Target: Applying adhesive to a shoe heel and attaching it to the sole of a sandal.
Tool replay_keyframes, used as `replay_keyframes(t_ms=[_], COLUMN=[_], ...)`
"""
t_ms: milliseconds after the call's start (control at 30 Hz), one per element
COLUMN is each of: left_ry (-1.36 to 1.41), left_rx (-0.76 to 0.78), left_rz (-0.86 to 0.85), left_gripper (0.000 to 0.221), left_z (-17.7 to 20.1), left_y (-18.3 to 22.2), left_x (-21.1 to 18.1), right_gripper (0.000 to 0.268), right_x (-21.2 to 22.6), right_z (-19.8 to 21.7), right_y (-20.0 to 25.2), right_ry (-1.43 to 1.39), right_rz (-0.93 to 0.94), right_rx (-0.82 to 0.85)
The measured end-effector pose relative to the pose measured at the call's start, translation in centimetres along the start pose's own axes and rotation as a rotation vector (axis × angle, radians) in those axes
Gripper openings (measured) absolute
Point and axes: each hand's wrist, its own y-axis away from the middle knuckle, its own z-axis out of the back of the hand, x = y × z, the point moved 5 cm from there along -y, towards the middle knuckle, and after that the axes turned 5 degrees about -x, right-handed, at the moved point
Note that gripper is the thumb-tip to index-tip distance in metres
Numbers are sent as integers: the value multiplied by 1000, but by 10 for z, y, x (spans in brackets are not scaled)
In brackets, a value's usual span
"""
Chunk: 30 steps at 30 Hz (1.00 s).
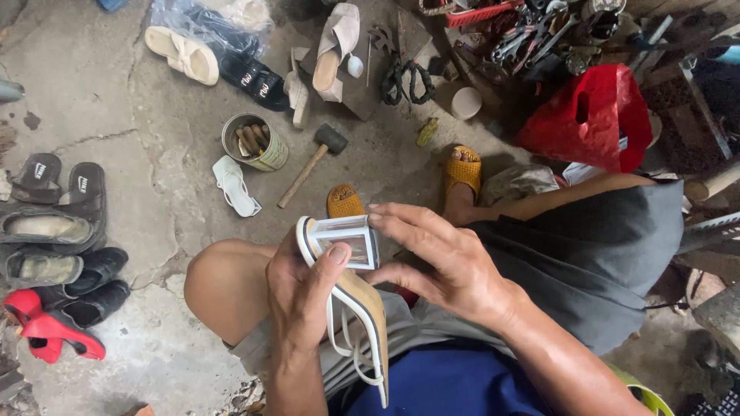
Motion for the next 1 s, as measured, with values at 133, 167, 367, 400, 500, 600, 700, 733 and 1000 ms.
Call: replay_keyframes(t_ms=[133, 167, 367, 400, 500, 600, 700, 733, 1000], left_ry=[-1, -1, 61, 64, 55, 25, 44, 81, 62], left_rx=[10, 10, 180, 181, 181, 177, 179, 181, 170], left_rz=[44, 48, 133, 164, 210, 231, 236, 234, 311], left_gripper=[36, 36, 53, 53, 53, 42, 35, 35, 35], left_z=[0, 1, -5, -5, -6, -5, -6, -7, -11], left_y=[1, 1, 1, 1, 1, 1, 2, 2, 2], left_x=[9, 8, 13, 15, 20, 29, 38, 41, 40], right_gripper=[60, 60, 49, 50, 51, 51, 51, 51, 52], right_x=[0, 0, 6, 6, 6, 5, 2, 1, -10], right_z=[1, 2, 11, 12, 14, 14, 13, 13, 11], right_y=[2, 1, -5, -5, -5, -5, -5, -5, 3], right_ry=[-22, -24, 23, 36, 60, 81, 65, 38, 56], right_rz=[-11, -14, 85, 110, 150, 166, 159, 153, 168], right_rx=[20, 22, 25, 25, 31, 41, 45, 46, 38])
